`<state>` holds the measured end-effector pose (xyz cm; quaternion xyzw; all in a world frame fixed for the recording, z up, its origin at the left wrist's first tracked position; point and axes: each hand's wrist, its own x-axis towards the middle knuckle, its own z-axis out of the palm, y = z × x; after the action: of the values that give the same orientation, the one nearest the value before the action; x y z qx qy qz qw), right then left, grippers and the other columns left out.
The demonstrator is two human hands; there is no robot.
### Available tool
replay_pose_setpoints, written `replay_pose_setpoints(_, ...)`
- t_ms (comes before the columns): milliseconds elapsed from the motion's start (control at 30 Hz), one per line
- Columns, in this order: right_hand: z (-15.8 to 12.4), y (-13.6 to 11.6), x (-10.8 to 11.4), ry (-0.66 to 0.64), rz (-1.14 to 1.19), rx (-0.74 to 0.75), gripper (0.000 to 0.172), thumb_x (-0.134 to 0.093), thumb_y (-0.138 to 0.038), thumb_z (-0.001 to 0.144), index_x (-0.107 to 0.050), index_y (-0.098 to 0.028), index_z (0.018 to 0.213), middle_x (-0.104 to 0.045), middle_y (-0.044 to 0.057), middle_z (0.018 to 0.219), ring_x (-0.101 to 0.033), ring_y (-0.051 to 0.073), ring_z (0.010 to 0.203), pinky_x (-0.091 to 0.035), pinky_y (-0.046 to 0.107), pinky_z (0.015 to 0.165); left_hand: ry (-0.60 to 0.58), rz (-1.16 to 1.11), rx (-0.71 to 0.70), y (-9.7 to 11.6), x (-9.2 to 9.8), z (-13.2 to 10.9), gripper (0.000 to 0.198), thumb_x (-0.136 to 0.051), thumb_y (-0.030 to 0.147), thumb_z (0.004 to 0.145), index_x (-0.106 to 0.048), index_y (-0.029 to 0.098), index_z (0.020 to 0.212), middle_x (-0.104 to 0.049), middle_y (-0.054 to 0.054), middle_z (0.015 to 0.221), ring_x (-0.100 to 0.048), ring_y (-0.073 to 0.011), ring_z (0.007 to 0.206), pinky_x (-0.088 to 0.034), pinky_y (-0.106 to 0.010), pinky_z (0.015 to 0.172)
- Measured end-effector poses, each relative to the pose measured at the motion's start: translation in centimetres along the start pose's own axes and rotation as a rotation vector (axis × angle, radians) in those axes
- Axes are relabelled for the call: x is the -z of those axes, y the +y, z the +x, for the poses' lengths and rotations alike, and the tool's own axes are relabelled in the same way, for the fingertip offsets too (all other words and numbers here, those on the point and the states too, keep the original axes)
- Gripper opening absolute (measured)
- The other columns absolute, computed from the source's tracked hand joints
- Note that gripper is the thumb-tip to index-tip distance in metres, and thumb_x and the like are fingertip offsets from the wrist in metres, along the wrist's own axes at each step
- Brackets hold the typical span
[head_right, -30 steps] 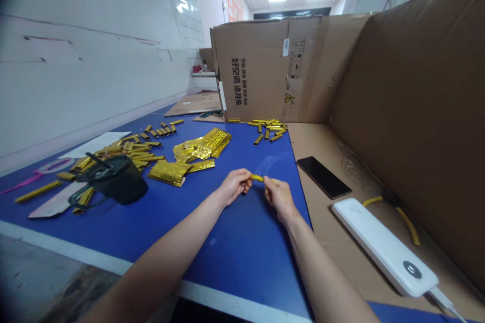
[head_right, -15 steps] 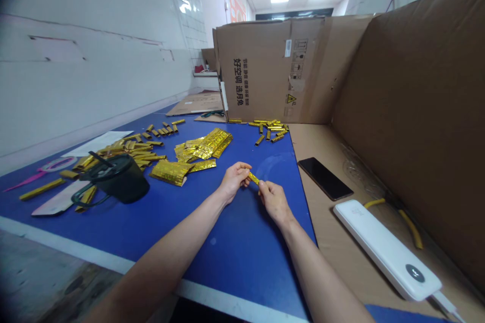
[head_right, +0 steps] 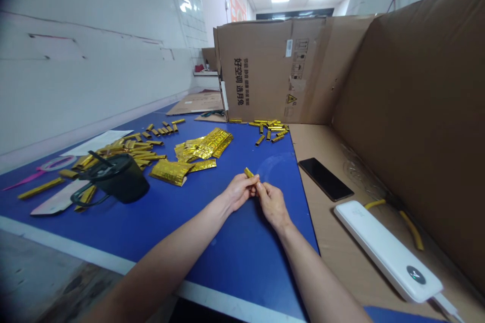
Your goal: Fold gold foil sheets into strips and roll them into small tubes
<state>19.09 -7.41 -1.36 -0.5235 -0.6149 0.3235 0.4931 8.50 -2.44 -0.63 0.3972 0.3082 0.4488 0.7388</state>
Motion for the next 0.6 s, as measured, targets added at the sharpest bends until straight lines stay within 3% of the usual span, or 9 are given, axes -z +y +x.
replay_pose_setpoints(167, -0.16, -0.17, -0.18, 0.028, -0.084, 0.026, 0.036, -0.038, -0.041, 0.080, -0.043, -0.017, 0.054, -0.038, -0.004, 0.045, -0.031, 0.008, 0.043, -0.025, 0.021, 0.042, 0.082, -0.010, -0.066, 0.43, 0.71, 0.33, 0.030, -0.071, 0.032, 0.053, -0.049, 0.012, 0.058, -0.046, 0.005, 0.047, -0.038, -0.0027, 0.038, -0.026, -0.018, 0.040)
replay_pose_setpoints(467, -0.42, -0.38, -0.11, 0.081, -0.278, 0.105, 0.037, -0.037, -0.043, 0.080, -0.043, -0.019, 0.053, -0.036, -0.004, 0.046, -0.032, 0.009, 0.046, -0.026, 0.022, 0.046, 0.074, -0.021, -0.045, 0.51, 0.97, 0.41, 0.033, -0.067, 0.041, 0.059, -0.053, 0.011, 0.059, -0.046, 0.003, 0.045, -0.038, -0.0038, 0.037, -0.026, -0.019, 0.040)
replay_pose_setpoints(600, -0.52, -0.81, -0.35, 0.036, -0.101, 0.001, 0.041, -0.037, -0.050, 0.078, -0.047, -0.018, 0.055, -0.040, -0.004, 0.044, -0.035, 0.009, 0.042, -0.027, 0.021, 0.043, 0.061, -0.035, -0.041, 1.05, 1.06, 0.33, 0.032, -0.068, 0.039, 0.058, -0.053, 0.011, 0.058, -0.046, 0.003, 0.046, -0.038, -0.0037, 0.037, -0.027, -0.018, 0.040)
